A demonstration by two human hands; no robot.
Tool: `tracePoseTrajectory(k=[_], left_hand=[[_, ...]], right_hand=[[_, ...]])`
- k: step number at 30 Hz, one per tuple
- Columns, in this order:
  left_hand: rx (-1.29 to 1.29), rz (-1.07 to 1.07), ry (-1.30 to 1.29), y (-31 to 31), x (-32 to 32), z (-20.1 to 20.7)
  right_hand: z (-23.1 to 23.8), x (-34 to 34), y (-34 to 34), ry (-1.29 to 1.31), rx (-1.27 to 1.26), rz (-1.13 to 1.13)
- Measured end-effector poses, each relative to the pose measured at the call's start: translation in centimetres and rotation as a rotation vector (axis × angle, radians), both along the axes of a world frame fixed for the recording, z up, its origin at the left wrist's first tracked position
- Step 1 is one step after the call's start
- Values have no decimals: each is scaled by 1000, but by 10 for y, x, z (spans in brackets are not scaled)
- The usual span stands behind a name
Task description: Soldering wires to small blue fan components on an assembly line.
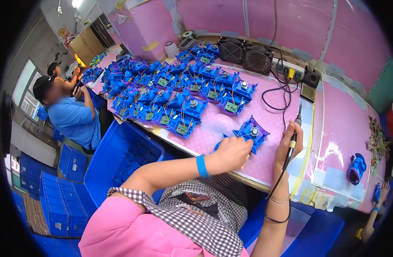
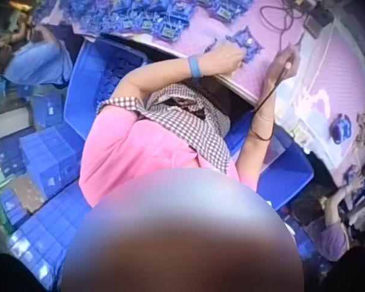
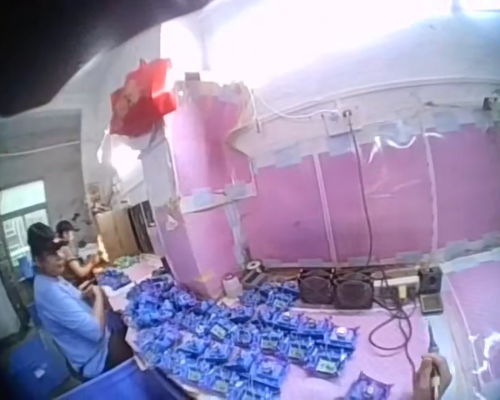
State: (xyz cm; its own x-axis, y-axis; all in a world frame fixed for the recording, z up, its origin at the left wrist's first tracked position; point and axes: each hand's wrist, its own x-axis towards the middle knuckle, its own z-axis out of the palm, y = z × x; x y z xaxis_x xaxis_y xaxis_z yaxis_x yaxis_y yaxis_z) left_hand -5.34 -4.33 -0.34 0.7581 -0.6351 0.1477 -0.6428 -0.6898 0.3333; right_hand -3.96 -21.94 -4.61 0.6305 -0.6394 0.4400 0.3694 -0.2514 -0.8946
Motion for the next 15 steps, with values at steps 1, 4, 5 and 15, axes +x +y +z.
tracePoseTrajectory(k=[1,4,5,15], left_hand=[[27,-17,11,6,0,1],[-221,11,56,36,-25,11],[-320,3,75,52,-33,16],[-229,480,302,183,17,79]], right_hand=[[1,0,-2,-11,0,-18],[2,4,-2,-48,44,-17],[2,4,-2,-44,48,5],[5,-3,6,19,51,94]])
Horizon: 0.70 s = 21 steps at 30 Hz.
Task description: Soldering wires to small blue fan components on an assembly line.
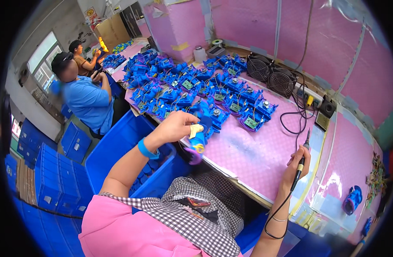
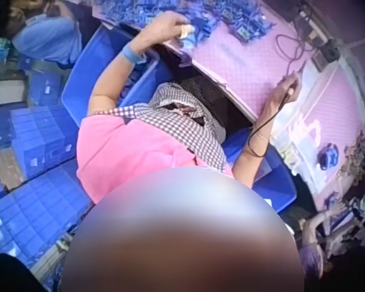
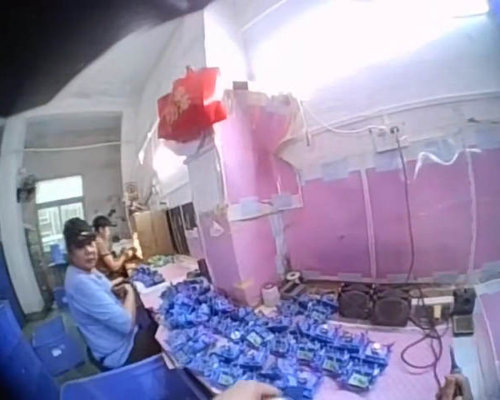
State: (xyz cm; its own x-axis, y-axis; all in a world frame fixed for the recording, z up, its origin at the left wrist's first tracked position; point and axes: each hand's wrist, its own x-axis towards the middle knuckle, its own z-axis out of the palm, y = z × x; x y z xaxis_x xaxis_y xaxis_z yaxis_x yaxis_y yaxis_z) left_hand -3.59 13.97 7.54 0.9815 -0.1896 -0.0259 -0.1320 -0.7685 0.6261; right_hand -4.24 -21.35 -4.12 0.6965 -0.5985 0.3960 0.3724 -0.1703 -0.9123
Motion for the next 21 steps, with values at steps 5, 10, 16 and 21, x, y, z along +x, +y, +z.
tracePoseTrajectory(k=[5,10,16,21], left_hand=[[-596,-89,497,-11,3,11],[-598,82,-37,34,13,29],[486,324,-642,68,50,-12],[583,249,-608,71,66,-27]], right_hand=[[1,3,-2,-1,43,-30],[-3,4,-6,17,-10,-137],[-2,6,-7,20,-21,-144],[-8,8,-10,36,1,-149]])
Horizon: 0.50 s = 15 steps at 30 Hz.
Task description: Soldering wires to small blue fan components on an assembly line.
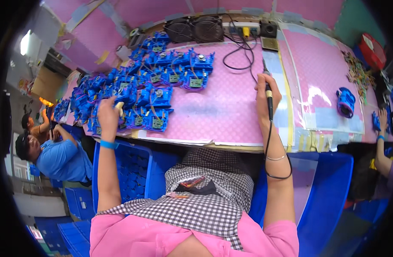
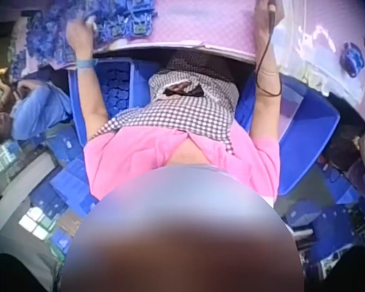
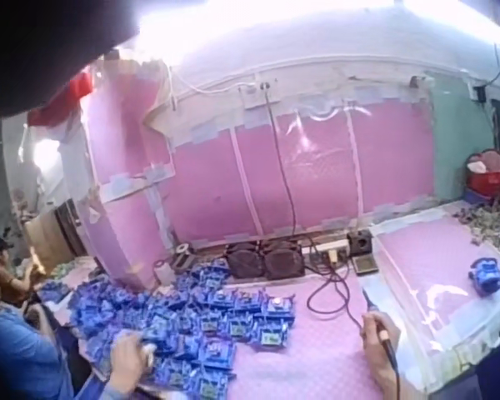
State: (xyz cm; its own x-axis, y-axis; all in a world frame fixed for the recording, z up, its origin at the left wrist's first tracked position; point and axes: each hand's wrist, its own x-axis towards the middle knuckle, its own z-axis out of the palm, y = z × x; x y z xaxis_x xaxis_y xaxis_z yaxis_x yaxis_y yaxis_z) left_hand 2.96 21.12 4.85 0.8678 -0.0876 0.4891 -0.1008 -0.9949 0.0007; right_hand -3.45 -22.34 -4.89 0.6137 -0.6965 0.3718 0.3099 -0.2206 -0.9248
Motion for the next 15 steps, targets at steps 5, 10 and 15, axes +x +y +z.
tracePoseTrajectory(k=[5,10,15], left_hand=[[-1033,-225,225,-11,-59,24],[-2153,-689,754,-68,-106,-2],[-2225,-911,376,-136,-109,-17]], right_hand=[[7,-7,3,-8,7,24],[30,-49,79,-236,13,339],[22,-83,152,-163,-182,658]])
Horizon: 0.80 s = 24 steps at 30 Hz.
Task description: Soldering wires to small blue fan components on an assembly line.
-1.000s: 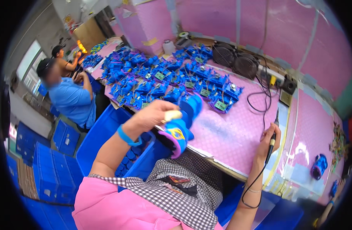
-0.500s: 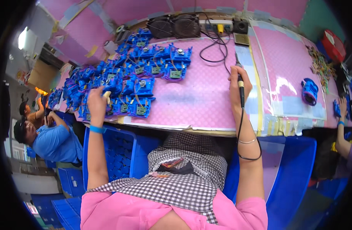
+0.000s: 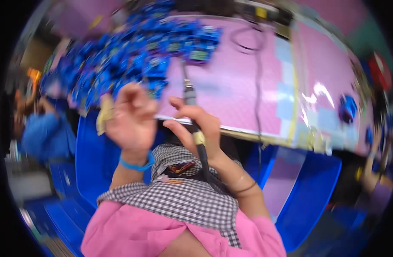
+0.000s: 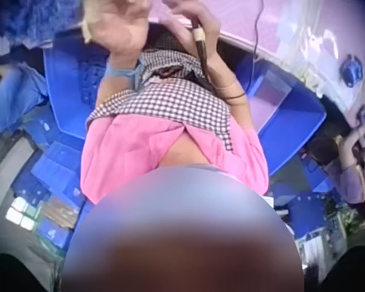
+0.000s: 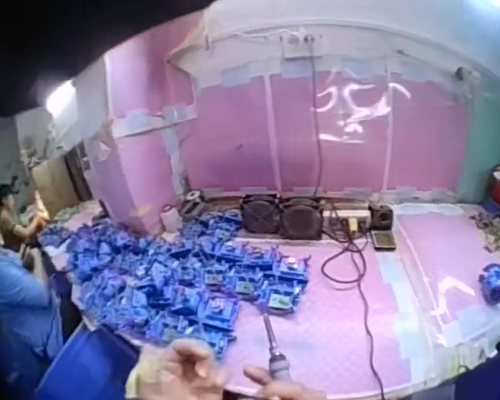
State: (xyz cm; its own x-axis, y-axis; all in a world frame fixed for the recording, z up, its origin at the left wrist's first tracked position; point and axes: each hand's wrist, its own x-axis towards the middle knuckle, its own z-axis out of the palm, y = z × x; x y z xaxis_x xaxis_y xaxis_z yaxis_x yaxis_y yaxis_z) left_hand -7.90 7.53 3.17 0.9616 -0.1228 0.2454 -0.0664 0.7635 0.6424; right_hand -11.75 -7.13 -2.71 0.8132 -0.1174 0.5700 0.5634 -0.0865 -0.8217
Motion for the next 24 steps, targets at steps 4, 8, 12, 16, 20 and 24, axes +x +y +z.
tracePoseTrajectory(k=[4,8,12,16,20,24], left_hand=[[60,65,-72,-3,-8,3],[1148,868,-714,108,-13,-46],[1017,1104,291,279,-69,-132],[1699,730,967,380,-157,-226],[1553,139,902,347,-151,-348],[1934,41,578,291,-72,-452]], right_hand=[[-6,-4,22,47,-28,-148],[-7,20,3,-38,-24,-230],[-28,45,-22,-3,-124,-511],[-55,49,-29,15,-290,-562],[-56,54,-36,38,-360,-602],[-56,51,-43,103,-252,-609]])
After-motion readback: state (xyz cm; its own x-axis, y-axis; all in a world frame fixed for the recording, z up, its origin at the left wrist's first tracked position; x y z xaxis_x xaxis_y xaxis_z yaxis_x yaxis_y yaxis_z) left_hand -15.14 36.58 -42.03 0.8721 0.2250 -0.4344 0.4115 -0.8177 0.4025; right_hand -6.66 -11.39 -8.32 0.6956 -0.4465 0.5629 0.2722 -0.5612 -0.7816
